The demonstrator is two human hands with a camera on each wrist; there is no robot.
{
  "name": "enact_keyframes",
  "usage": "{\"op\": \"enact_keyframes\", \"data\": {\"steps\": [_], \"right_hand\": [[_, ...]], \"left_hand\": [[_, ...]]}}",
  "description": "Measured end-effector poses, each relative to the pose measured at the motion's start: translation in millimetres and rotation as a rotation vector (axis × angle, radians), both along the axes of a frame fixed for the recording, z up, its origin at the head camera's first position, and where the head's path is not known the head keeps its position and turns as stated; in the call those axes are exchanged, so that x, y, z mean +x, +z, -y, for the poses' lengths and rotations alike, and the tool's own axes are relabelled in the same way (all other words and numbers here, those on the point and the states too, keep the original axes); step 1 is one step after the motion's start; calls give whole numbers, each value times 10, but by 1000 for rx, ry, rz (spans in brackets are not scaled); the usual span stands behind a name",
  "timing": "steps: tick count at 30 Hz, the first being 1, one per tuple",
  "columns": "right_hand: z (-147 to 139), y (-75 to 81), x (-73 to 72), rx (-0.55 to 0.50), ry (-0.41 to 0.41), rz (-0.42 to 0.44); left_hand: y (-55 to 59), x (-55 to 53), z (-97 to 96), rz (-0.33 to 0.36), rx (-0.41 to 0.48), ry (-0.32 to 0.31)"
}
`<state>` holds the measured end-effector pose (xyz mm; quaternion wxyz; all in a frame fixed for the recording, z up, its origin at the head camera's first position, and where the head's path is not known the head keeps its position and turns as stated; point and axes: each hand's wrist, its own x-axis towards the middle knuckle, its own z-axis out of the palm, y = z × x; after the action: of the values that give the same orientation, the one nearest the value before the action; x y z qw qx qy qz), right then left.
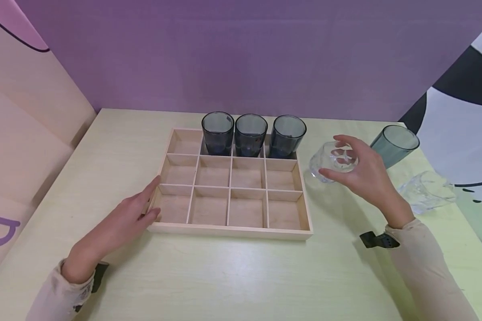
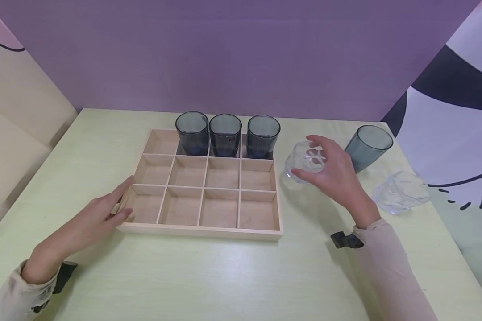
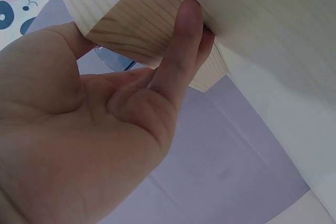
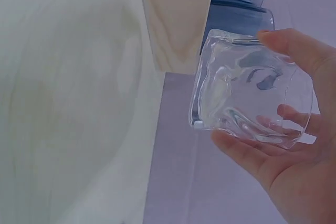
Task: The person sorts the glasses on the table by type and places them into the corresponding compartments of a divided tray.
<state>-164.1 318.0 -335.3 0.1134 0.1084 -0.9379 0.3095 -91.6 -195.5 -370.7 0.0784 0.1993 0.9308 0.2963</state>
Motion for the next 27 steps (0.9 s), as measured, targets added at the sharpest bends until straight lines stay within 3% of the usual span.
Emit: {"op": "enact_keyframes", "data": {"steps": [14, 27], "right_hand": [[164, 207, 149, 7, 24, -27], [290, 298, 252, -6, 106, -135]], "left_hand": [[15, 12, -14, -10, 2, 1], [-30, 4, 9, -4, 19, -2]]}}
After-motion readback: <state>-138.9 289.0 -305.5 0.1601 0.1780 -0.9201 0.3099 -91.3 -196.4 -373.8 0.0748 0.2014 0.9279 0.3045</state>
